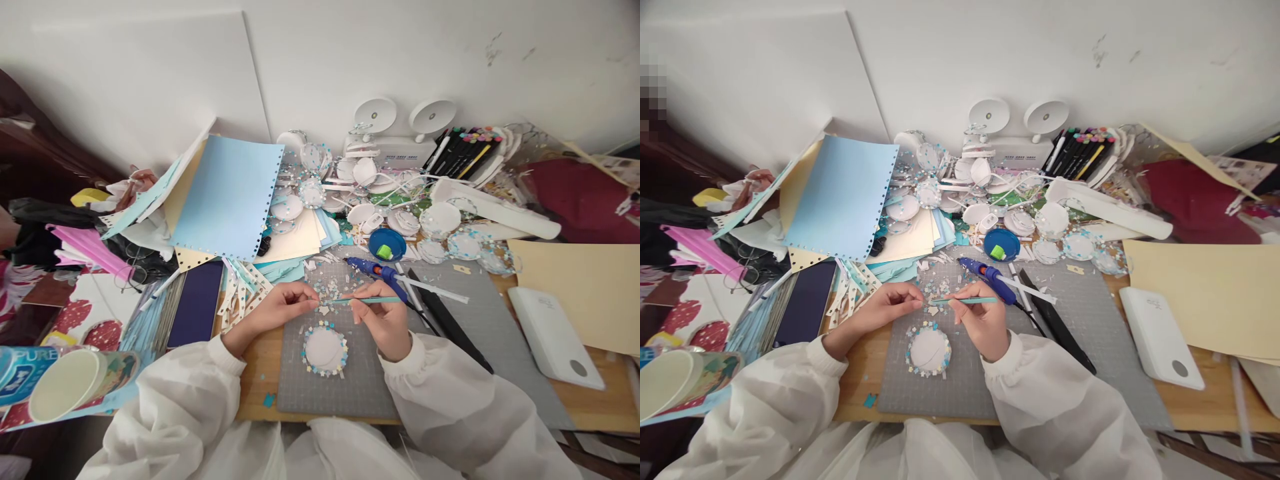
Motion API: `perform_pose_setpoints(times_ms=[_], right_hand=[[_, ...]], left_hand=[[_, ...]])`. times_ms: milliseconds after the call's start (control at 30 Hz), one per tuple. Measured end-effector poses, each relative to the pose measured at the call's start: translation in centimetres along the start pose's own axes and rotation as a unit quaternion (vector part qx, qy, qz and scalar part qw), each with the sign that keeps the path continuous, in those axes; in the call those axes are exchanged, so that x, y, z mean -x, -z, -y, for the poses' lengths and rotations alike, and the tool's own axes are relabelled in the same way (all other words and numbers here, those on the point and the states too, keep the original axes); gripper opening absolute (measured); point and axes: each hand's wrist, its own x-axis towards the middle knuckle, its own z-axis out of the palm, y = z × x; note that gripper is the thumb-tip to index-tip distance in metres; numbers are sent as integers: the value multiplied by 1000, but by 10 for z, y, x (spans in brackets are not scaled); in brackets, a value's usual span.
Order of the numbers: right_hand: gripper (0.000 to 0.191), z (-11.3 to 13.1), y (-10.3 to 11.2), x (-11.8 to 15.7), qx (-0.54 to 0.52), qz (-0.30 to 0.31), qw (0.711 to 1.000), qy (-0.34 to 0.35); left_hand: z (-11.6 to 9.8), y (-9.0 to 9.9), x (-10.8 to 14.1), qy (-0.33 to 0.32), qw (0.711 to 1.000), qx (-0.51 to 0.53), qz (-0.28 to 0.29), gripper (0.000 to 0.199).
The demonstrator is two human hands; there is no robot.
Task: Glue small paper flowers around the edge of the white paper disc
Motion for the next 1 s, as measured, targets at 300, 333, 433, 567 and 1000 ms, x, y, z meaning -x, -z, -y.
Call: perform_pose_setpoints(times_ms=[300, 333, 433, 567, 1000], right_hand=[[11, -3, -1, 1, -12, 17, 999, -25], [11, -4, -1, 1, -12, 18, 999, -25], [11, -4, -1, 1, -7, 19, 1000, -19], [11, -4, -1, 1, -15, 24, 999, -15], [11, -2, 0, 1, -11, 5, 1000, -8]], left_hand=[[3, 0, -2, -5, 1000, 6, 4, 34], [2, -1, -2, -5, 1000, 6, 5, 34], [2, -1, -2, -3, 1000, 8, 2, 34], [0, -1, -2, -3, 1000, 19, 2, 35], [-3, -1, -2, 12, 1000, 10, -5, 33]])
